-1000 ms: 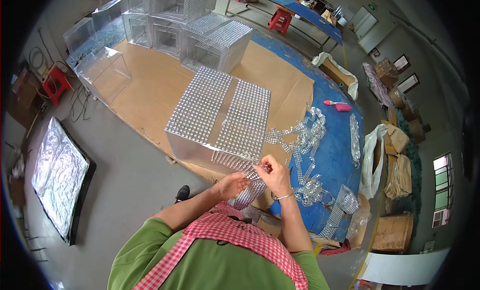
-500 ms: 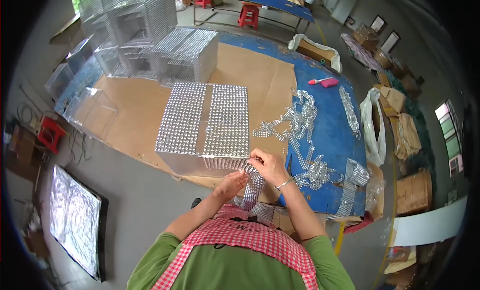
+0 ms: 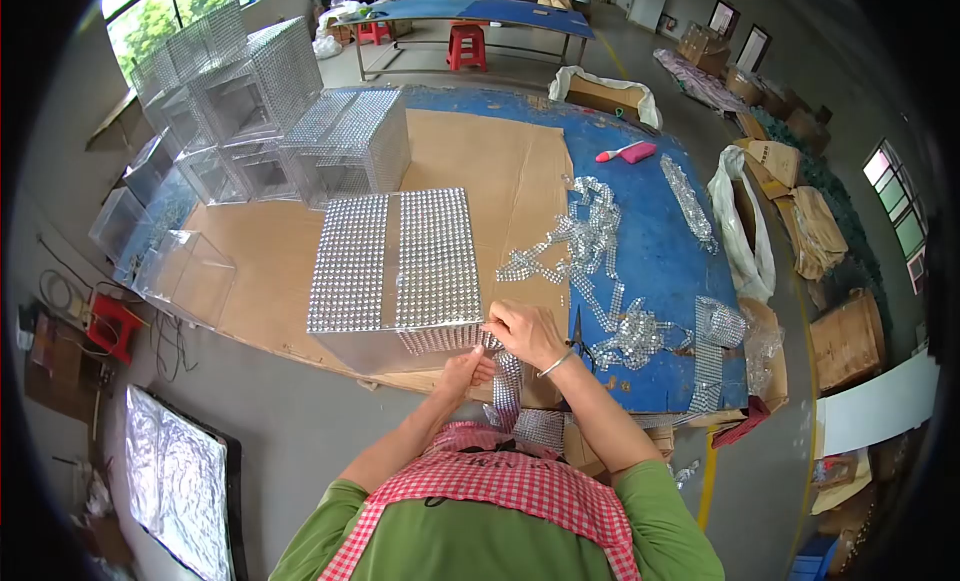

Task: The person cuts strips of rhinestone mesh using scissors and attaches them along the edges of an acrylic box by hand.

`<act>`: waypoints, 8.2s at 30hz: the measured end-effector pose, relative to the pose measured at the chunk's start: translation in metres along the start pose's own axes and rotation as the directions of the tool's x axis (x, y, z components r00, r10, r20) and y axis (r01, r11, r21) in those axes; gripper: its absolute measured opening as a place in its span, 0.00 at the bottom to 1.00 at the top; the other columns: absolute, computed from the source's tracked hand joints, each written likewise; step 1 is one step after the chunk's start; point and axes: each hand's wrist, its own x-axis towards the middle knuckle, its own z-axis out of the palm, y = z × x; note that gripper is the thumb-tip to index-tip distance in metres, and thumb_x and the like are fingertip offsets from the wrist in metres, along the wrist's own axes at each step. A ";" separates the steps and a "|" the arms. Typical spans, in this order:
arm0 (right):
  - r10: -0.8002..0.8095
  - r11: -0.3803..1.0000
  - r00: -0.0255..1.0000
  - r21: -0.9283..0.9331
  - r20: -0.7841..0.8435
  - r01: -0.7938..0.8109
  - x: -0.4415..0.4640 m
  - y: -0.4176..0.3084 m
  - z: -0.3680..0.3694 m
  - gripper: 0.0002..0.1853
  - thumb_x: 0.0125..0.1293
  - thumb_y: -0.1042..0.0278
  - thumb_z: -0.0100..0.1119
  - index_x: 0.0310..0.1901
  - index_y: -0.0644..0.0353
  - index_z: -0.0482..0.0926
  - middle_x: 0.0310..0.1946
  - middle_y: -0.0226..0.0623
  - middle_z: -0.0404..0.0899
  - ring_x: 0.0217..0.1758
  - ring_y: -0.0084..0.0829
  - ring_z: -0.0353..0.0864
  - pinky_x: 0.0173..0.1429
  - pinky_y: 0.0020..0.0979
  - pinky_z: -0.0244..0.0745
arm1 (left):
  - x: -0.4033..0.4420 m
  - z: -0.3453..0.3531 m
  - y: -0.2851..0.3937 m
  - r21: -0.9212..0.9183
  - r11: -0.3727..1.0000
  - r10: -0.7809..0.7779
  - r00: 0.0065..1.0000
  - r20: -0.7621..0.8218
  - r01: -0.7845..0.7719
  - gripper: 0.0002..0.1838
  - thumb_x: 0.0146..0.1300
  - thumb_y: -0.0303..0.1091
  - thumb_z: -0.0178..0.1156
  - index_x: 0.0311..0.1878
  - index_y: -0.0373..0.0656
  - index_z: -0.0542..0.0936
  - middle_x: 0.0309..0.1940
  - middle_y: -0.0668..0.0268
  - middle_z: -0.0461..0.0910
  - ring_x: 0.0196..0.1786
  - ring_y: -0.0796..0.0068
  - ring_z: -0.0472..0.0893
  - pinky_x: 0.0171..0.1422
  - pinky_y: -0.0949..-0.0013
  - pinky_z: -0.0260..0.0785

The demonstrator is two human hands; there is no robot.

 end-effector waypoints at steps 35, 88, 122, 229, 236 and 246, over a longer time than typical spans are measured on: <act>0.187 0.974 0.975 0.110 0.118 -0.200 0.004 0.008 -0.008 0.13 0.51 0.58 0.61 0.24 0.60 0.75 0.23 0.40 0.76 0.28 0.41 0.76 0.32 0.37 0.69 | -0.063 0.024 0.129 0.848 -0.320 0.762 0.417 0.496 -0.423 0.14 0.51 0.35 0.62 0.43 0.50 0.78 0.36 0.73 0.75 0.41 0.72 0.72 0.54 0.62 0.57; 0.402 0.910 0.877 0.225 -0.262 -0.349 -0.004 0.070 -0.002 0.09 0.52 0.65 0.60 0.27 0.61 0.71 0.24 0.36 0.75 0.27 0.39 0.75 0.31 0.36 0.68 | -0.059 0.023 0.131 0.834 -0.380 0.734 0.418 0.535 -0.400 0.10 0.52 0.34 0.62 0.39 0.49 0.79 0.34 0.72 0.74 0.39 0.72 0.71 0.54 0.63 0.55; 0.381 0.847 0.817 0.192 0.433 -0.496 -0.033 0.099 -0.042 0.20 0.53 0.54 0.64 0.19 0.65 0.76 0.13 0.27 0.69 0.19 0.15 0.64 0.22 0.25 0.59 | -0.060 0.032 0.139 0.863 -0.365 0.706 0.500 0.501 -0.350 0.10 0.49 0.38 0.62 0.34 0.48 0.76 0.45 0.64 0.71 0.49 0.67 0.68 0.56 0.59 0.54; 0.162 0.986 0.960 0.083 -0.227 -0.146 -0.020 -0.008 -0.002 0.05 0.54 0.69 0.60 0.27 0.61 0.75 0.22 0.37 0.71 0.25 0.37 0.73 0.29 0.34 0.66 | -0.092 -0.157 0.140 0.895 0.197 0.841 0.538 0.056 -0.401 0.28 0.54 0.26 0.60 0.61 0.43 0.66 0.57 0.58 0.70 0.55 0.57 0.73 0.59 0.61 0.63; 0.171 0.983 0.969 0.094 -0.179 -0.156 -0.019 -0.005 -0.002 0.05 0.53 0.71 0.60 0.32 0.60 0.78 0.24 0.38 0.73 0.25 0.37 0.73 0.29 0.33 0.67 | -0.068 -0.155 0.090 0.996 -0.084 0.928 0.367 0.066 0.034 0.32 0.58 0.36 0.56 0.63 0.33 0.59 0.58 0.49 0.65 0.62 0.51 0.63 0.66 0.48 0.50; 0.189 0.975 0.969 0.146 -0.157 -0.167 -0.017 -0.005 -0.001 0.06 0.52 0.73 0.61 0.32 0.63 0.78 0.23 0.38 0.73 0.22 0.33 0.72 0.27 0.29 0.65 | -0.034 -0.106 0.008 0.882 -0.463 0.613 0.687 0.391 -0.088 0.29 0.63 0.52 0.46 0.65 0.53 0.60 0.65 0.71 0.58 0.67 0.68 0.56 0.66 0.40 0.43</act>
